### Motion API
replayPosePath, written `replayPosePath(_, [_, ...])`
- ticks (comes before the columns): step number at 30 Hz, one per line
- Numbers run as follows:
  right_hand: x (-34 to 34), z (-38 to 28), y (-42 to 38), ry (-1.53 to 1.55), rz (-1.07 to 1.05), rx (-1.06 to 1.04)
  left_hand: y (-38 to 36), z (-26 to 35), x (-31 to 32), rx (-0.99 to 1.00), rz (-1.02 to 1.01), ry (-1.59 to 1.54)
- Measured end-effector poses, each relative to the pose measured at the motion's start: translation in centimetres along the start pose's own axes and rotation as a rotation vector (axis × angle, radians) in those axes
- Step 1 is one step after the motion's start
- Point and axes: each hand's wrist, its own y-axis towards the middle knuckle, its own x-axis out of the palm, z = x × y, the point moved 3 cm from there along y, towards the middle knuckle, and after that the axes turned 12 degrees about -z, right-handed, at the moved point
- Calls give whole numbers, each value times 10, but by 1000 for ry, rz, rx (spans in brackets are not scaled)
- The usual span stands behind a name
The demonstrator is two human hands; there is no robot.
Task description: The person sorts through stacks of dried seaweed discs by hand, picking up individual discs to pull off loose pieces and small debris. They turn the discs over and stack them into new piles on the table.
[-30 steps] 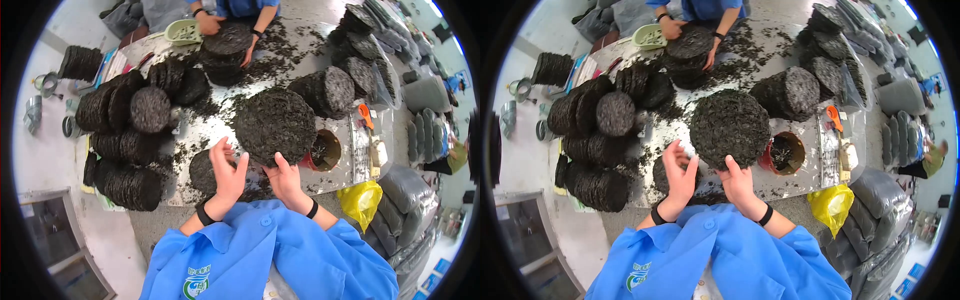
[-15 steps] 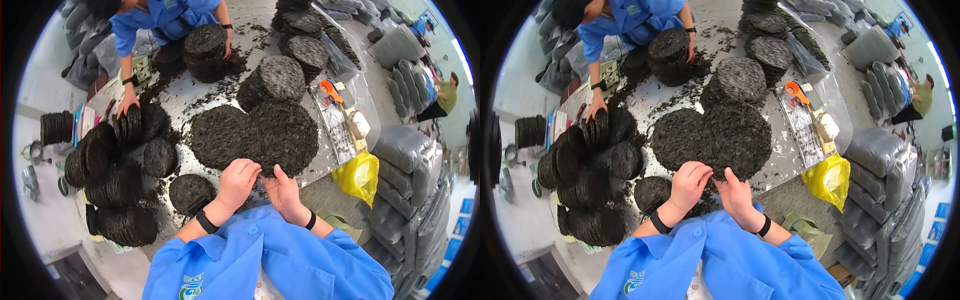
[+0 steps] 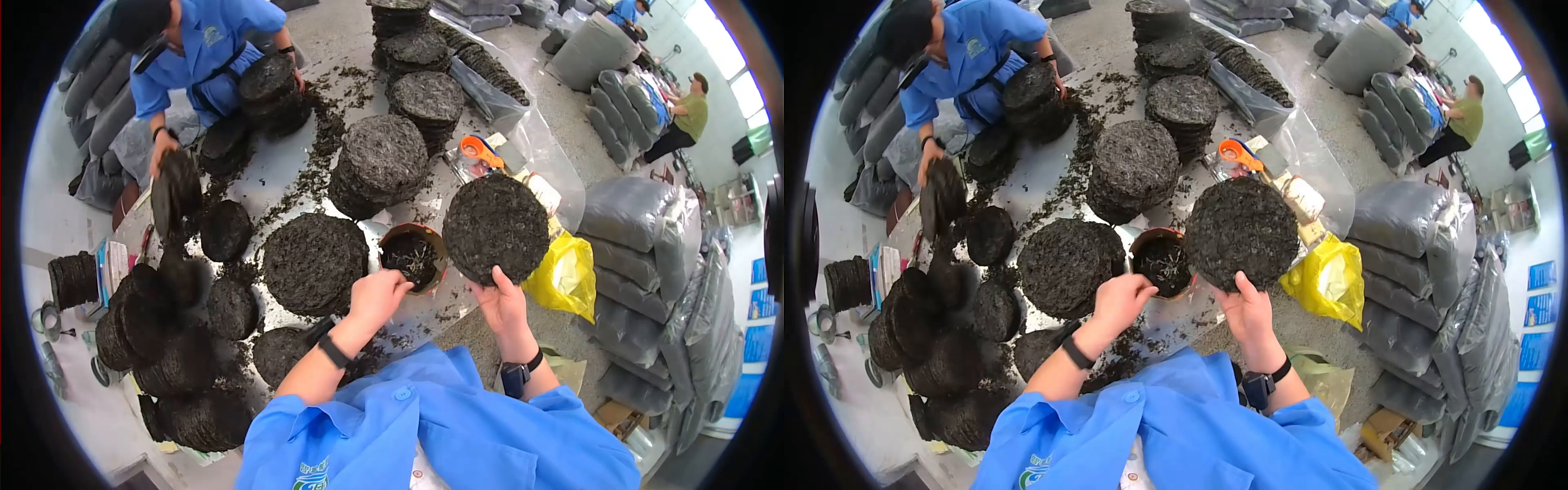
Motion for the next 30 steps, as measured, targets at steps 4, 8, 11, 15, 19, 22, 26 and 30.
replayPosePath(4, [-5, 17, 1, -100, -12, 167, -72, -26, -15, -212, 60, -770])
replayPosePath(8, [32, 59, 8, -878, -77, 6, -194, -127, 13, -298, 779, -258])
replayPosePath(11, [151, 71, 19, -1203, -632, -521, -275, -220, 86, -927, 843, -45])
replayPosePath(15, [160, 146, 42, -2175, -991, -563, -295, -251, 134, -1223, 660, -43])
replayPosePath(19, [145, 176, -17, -1676, -1365, -76, -273, -238, 123, -1177, 657, -158])
replayPosePath(22, [102, 258, -47, -1245, -1633, 532, -273, -238, 122, -1148, 757, -46])
replayPosePath(26, [112, 316, -45, -1527, -1614, 257, -281, -265, 134, -915, 903, -515])
replayPosePath(30, [121, 337, -63, -1727, -1768, 76, -290, -235, 106, -741, 757, -1164])
